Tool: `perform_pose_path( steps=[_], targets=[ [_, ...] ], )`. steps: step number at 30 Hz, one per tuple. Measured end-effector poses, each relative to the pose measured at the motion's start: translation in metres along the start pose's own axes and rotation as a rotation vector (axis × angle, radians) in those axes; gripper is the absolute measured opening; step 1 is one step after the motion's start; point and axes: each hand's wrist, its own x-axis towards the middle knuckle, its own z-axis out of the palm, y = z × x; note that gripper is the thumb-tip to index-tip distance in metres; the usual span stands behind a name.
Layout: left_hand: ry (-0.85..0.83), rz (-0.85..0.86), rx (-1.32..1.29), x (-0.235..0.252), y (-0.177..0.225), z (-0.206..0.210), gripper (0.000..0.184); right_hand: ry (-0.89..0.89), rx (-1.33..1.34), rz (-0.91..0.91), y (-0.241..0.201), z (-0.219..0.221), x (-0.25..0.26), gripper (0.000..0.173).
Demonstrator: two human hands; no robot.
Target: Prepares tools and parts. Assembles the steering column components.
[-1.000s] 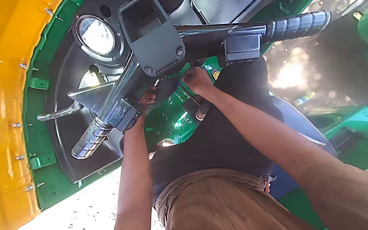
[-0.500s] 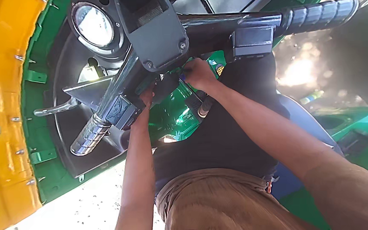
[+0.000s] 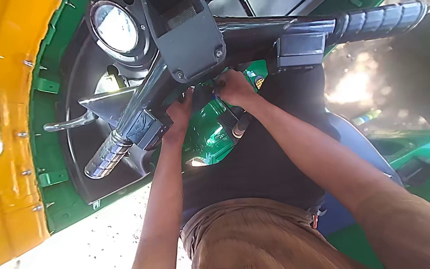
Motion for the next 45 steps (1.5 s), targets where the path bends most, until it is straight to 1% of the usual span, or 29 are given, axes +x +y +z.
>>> perform_pose_path(
  steps=[2,5,10,13,16,18,20,21,22,25,26,27,28,29,31,32,33,36,40,42,45],
  targets=[
    [0.033,0.049,0.009,-0.001,-0.005,0.005,0.043,0.009,0.054,-0.023,0.002,0.003,0.002,0.02],
    [0.039,0.081,0.03,-0.002,-0.005,0.005,0.04,0.087,0.148,-0.044,-0.002,0.003,-0.001,0.019],
    [-0.033,0.043,0.058,-0.001,-0.005,0.001,0.04,0.178,0.326,0.018,-0.005,0.01,0.003,0.019],
    [-0.001,0.072,0.065,-0.002,-0.003,0.002,0.042,0.206,0.38,0.029,-0.008,0.015,0.003,0.017],
    [0.029,0.122,0.09,-0.005,-0.005,0.003,0.042,0.24,0.401,-0.01,-0.006,0.02,0.003,0.015],
    [0.125,0.229,0.12,-0.005,-0.012,0.01,0.039,0.238,0.391,-0.024,-0.006,0.022,0.002,0.015],
    [0.279,0.432,0.183,-0.005,-0.024,0.021,0.034,0.19,0.419,-0.014,-0.005,0.019,0.0,0.016],
    [0.315,0.504,0.229,-0.007,-0.028,0.026,0.04,0.154,0.469,-0.004,-0.003,0.016,0.0,0.017],
    [0.293,0.518,0.298,-0.01,-0.028,0.028,0.054,0.115,0.545,0.006,-0.002,0.013,0.001,0.018],
    [0.137,0.447,0.492,-0.021,-0.024,0.038,0.107,0.033,0.729,0.068,-0.005,0.005,0.002,0.017],
    [0.138,0.436,0.531,-0.022,-0.025,0.045,0.119,0.023,0.773,0.085,-0.007,0.004,0.002,0.015],
    [0.168,0.437,0.556,-0.022,-0.027,0.053,0.125,0.016,0.814,0.093,-0.008,0.003,0.002,0.014],
    [0.215,0.448,0.579,-0.02,-0.03,0.06,0.124,0.009,0.846,0.091,-0.007,0.002,0.002,0.013],
    [0.282,0.468,0.599,-0.018,-0.034,0.066,0.117,0.001,0.87,0.081,-0.006,0.002,0.001,0.012],
    [0.427,0.524,0.608,-0.012,-0.04,0.07,0.093,-0.022,0.896,0.059,-0.004,0.0,0.001,0.012],
    [0.47,0.557,0.613,-0.008,-0.043,0.067,0.084,-0.037,0.903,0.057,-0.003,-0.002,0.001,0.013],
    [0.487,0.584,0.618,-0.005,-0.045,0.063,0.08,-0.051,0.904,0.058,-0.002,-0.004,0.001,0.013],
    [0.443,0.631,0.622,-0.008,-0.047,0.049,0.081,-0.12,0.845,0.099,-0.002,-0.011,-0.003,0.013],
    [0.348,0.648,0.621,-0.012,-0.039,0.033,0.085,-0.133,0.552,0.16,-0.001,-0.015,-0.009,0.013],
    [0.298,0.629,0.613,-0.015,-0.037,0.027,0.089,-0.15,0.412,0.184,0.002,-0.016,-0.012,0.013],
    [0.243,0.612,0.615,-0.018,-0.03,0.018,0.093,-0.216,0.33,0.177,0.004,-0.016,-0.018,0.016]
  ],
)
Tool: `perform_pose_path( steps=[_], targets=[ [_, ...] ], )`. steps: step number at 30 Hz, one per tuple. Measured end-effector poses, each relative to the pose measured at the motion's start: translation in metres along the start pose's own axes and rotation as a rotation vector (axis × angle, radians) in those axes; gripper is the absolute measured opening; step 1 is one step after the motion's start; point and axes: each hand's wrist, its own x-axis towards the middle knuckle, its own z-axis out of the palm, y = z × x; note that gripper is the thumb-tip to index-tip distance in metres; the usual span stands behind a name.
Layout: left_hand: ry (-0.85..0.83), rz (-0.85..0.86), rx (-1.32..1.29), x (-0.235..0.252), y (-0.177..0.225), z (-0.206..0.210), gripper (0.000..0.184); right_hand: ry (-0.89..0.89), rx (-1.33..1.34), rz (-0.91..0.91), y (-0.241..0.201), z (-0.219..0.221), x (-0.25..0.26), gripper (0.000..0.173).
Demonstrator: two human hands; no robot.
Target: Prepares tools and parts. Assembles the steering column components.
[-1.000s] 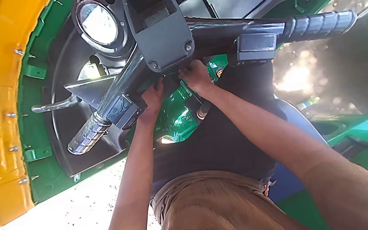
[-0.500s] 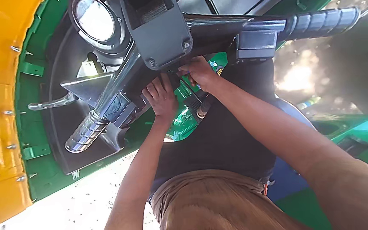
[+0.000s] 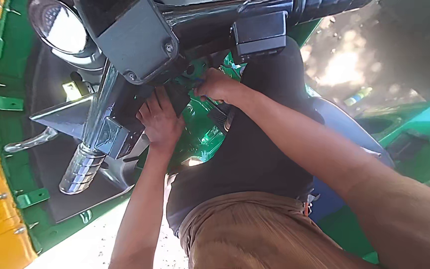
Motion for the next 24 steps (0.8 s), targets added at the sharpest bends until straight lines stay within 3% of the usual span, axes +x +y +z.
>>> perform_pose_path(
  steps=[7,16,24],
  targets=[
    [-0.016,0.019,-0.01,0.001,-0.001,-0.007,0.093,-0.149,0.097,0.097,0.01,0.013,0.007,0.028],
    [-0.089,0.017,-0.063,0.0,0.001,-0.015,0.101,-0.097,0.33,0.127,0.027,0.015,0.013,0.028],
    [-0.15,0.006,-0.123,0.002,0.0,-0.017,0.108,0.021,0.175,0.063,0.041,0.02,0.006,0.032]
  ],
)
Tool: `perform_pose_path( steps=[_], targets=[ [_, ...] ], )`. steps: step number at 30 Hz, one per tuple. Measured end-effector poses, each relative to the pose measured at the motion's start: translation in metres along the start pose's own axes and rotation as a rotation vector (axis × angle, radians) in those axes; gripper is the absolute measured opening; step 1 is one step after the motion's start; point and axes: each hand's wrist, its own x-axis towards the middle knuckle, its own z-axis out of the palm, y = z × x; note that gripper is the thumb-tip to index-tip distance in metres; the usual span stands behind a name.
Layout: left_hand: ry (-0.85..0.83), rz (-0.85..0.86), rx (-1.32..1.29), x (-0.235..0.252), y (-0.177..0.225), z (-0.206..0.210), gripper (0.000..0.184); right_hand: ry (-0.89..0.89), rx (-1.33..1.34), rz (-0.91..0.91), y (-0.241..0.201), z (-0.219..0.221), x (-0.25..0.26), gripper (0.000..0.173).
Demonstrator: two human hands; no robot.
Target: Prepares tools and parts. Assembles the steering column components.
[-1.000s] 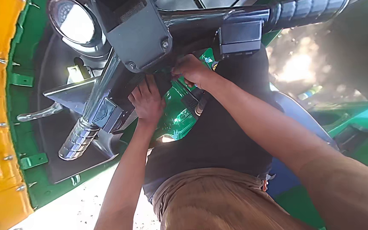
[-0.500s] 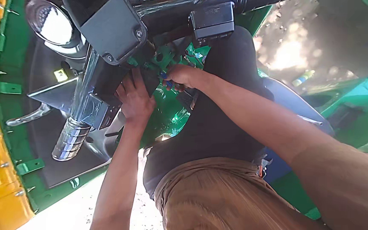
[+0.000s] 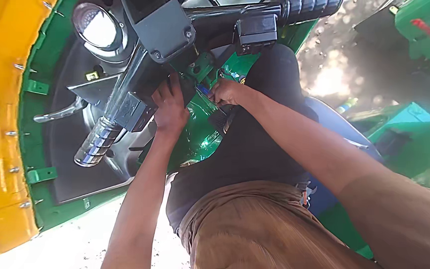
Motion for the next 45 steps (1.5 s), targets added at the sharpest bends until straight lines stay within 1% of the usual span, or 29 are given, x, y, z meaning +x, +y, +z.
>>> perform_pose_path(
  steps=[2,4,6,7,11,12,14,15,18,20,22,23,26,30,36,40,42,45],
  targets=[
    [-0.031,-0.003,-0.012,0.001,-0.001,0.0,0.108,0.017,-0.018,-0.016,0.002,0.002,-0.001,0.031],
    [-0.055,-0.01,-0.016,0.002,-0.001,-0.001,0.105,0.04,-0.101,-0.049,0.0,0.003,-0.006,0.033],
    [-0.075,-0.015,-0.005,0.002,0.0,-0.003,0.103,0.09,-0.18,-0.082,0.0,0.004,-0.007,0.028],
    [-0.08,-0.018,0.003,0.002,-0.001,-0.004,0.103,0.108,-0.18,-0.089,0.002,0.004,-0.003,0.026],
    [-0.123,-0.029,-0.011,0.002,0.0,-0.004,0.107,0.143,-0.115,-0.048,0.009,0.005,0.008,0.028],
    [-0.125,-0.031,-0.013,0.002,0.0,-0.003,0.108,0.157,-0.097,-0.027,0.007,0.006,0.007,0.031],
    [-0.138,-0.039,-0.014,0.003,0.0,-0.001,0.109,0.169,-0.032,0.014,0.002,0.006,0.001,0.045],
    [-0.15,-0.039,-0.014,0.003,0.0,-0.002,0.11,0.172,0.009,0.015,0.001,0.006,-0.001,0.046],
    [-0.137,-0.023,-0.005,0.003,-0.001,0.0,0.108,0.186,0.113,-0.033,0.001,0.007,0.001,0.036],
    [-0.12,-0.007,-0.001,0.003,-0.003,0.002,0.106,0.175,0.127,-0.058,0.005,0.006,0.005,0.038],
    [-0.125,-0.002,-0.015,0.002,-0.003,0.001,0.107,0.16,0.07,-0.075,0.007,0.006,0.006,0.048],
    [-0.134,-0.002,-0.021,0.002,-0.003,0.0,0.108,0.161,0.028,-0.086,0.007,0.006,0.006,0.05],
    [-0.144,-0.001,-0.034,0.002,-0.003,-0.001,0.109,0.145,-0.1,-0.088,0.006,0.01,0.005,0.04],
    [-0.117,0.01,-0.015,0.002,-0.005,0.003,0.108,0.159,-0.225,-0.101,0.006,0.01,0.004,0.037],
    [-0.152,0.0,-0.016,0.003,-0.004,0.003,0.103,0.125,-0.183,-0.142,0.003,0.011,0.001,0.023],
    [-0.139,0.0,-0.007,0.002,-0.004,0.003,0.101,0.184,-0.177,-0.143,-0.002,0.011,0.003,0.027],
    [-0.155,-0.003,-0.008,0.002,-0.003,0.003,0.102,0.208,-0.195,-0.195,-0.002,0.012,0.006,0.031],
    [-0.166,-0.017,-0.01,0.003,-0.003,0.003,0.103,0.273,-0.329,-0.364,0.002,0.011,0.013,0.039]
  ],
)
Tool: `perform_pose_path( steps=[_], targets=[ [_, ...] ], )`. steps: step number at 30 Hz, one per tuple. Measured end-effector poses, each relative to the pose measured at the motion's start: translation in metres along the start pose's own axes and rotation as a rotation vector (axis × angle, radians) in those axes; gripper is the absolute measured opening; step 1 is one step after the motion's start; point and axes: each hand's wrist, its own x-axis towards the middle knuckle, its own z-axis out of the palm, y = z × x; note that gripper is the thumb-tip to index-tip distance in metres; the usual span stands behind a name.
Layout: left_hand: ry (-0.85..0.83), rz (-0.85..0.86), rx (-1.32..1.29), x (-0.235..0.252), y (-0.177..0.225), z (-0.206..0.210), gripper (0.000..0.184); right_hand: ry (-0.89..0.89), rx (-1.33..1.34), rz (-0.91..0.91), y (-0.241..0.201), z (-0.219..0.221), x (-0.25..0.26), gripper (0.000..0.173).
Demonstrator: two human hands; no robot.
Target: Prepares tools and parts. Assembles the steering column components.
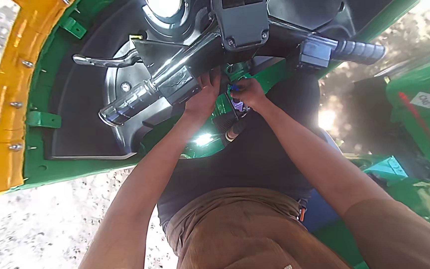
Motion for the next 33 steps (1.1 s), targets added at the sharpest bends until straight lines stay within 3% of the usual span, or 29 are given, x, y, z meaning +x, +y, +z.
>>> perform_pose_path(
  steps=[3,6,10,12,15,19,23,27,33],
  targets=[
    [0.018,0.005,-0.007,-0.001,-0.001,-0.002,0.103,0.064,-0.042,-0.076,-0.003,0.002,0.001,0.036],
    [0.011,0.014,-0.025,-0.002,0.0,-0.006,0.108,0.014,0.066,-0.049,-0.006,0.001,0.0,0.031],
    [0.01,0.014,-0.023,-0.001,-0.001,-0.005,0.11,0.038,-0.232,-0.09,-0.016,-0.004,-0.001,0.034],
    [0.034,0.021,-0.031,0.0,-0.001,-0.004,0.103,0.065,-0.129,-0.12,-0.012,-0.004,0.003,0.035],
    [0.006,0.007,-0.034,-0.001,0.001,-0.005,0.101,0.023,0.154,-0.025,-0.009,-0.003,0.007,0.033],
    [-0.016,-0.023,-0.002,0.0,0.003,-0.008,0.098,-0.009,0.001,-0.075,-0.01,-0.005,0.007,0.034],
    [0.038,0.0,0.037,-0.001,0.003,-0.007,0.098,-0.048,0.11,-0.158,-0.008,-0.002,0.009,0.034],
    [0.089,0.004,0.05,-0.002,0.004,-0.006,0.095,-0.004,0.145,-0.232,-0.013,0.002,0.007,0.023],
    [0.09,-0.02,0.064,-0.002,0.009,-0.007,0.096,0.034,0.141,-0.234,-0.012,0.005,0.015,0.034]
  ],
)
